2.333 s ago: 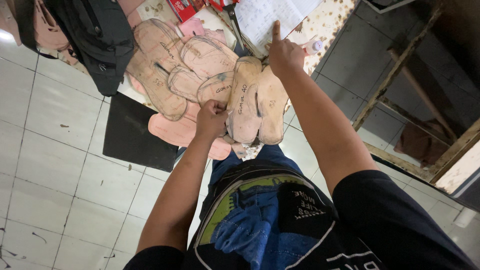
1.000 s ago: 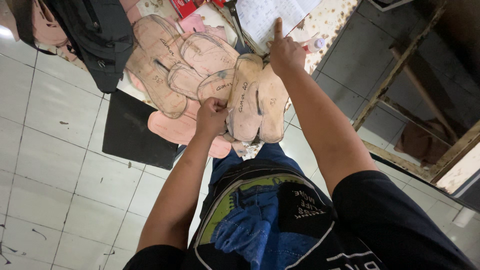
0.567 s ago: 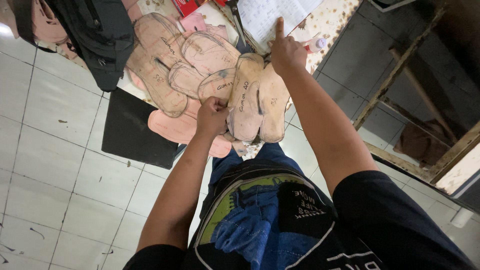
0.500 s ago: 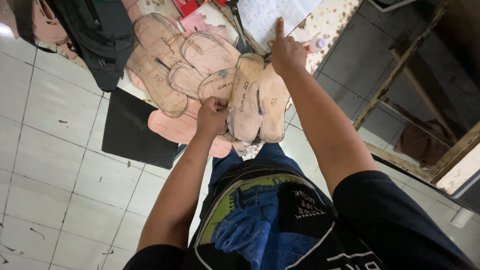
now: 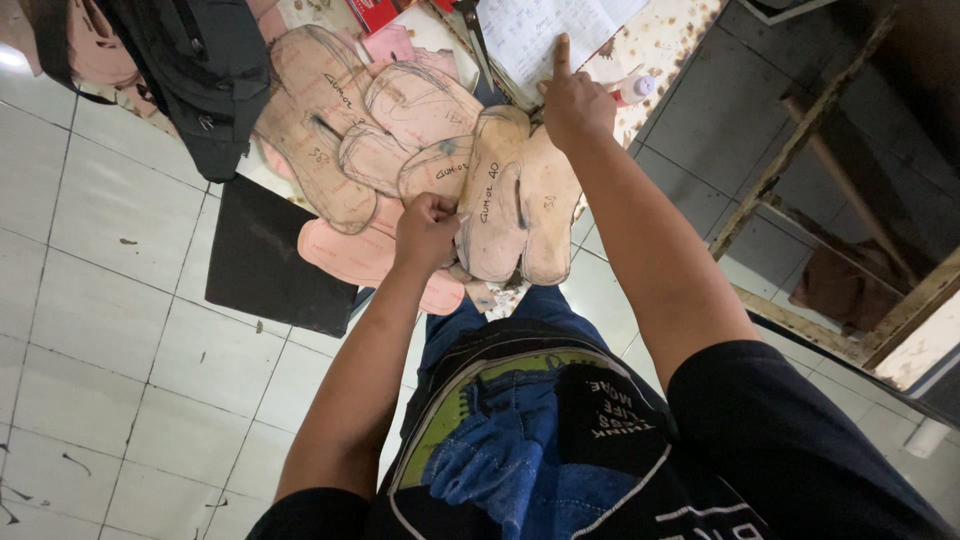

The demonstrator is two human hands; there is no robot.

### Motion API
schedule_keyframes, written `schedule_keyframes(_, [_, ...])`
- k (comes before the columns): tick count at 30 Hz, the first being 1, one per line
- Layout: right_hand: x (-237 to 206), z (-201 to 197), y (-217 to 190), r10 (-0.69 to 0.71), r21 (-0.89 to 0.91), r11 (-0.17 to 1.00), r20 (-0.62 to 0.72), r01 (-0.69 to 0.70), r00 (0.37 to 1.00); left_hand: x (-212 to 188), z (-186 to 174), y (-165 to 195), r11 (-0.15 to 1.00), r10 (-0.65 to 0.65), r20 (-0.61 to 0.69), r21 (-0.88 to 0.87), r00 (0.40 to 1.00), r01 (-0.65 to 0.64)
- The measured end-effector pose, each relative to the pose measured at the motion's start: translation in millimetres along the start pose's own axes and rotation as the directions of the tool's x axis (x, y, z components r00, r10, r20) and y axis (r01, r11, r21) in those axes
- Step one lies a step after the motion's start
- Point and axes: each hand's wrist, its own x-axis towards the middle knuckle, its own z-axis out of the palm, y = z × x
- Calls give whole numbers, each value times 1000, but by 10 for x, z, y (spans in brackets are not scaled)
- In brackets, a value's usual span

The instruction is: The person places two shoe-last templates on a large black sheet and traces their outlines with a yellow pencil. They repeatedly reposition the templates and trace multiple times, then briefly consult a nearby notebook before resuming tracing.

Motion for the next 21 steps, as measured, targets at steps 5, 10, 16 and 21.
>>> schedule_keyframes(5, [1,18,4,12,37,999,24,-12,1000,-1,-10,-4,999,27,2,-20,1000,-27])
schedule_keyframes(10, [7,31,10,-7,47,999,-21,8,1000,3,-22,7,1000,-14,14,-10,1000,14])
schedule_keyframes(16, [6,40,1,0,60,998,-35,2,999,7,-17,3,1000,4,11,-30,1000,-3])
schedule_keyframes(21, [-29,24,-7,8,76,997,-36,-5,999,23,-22,17,1000,-18,9,14,1000,18])
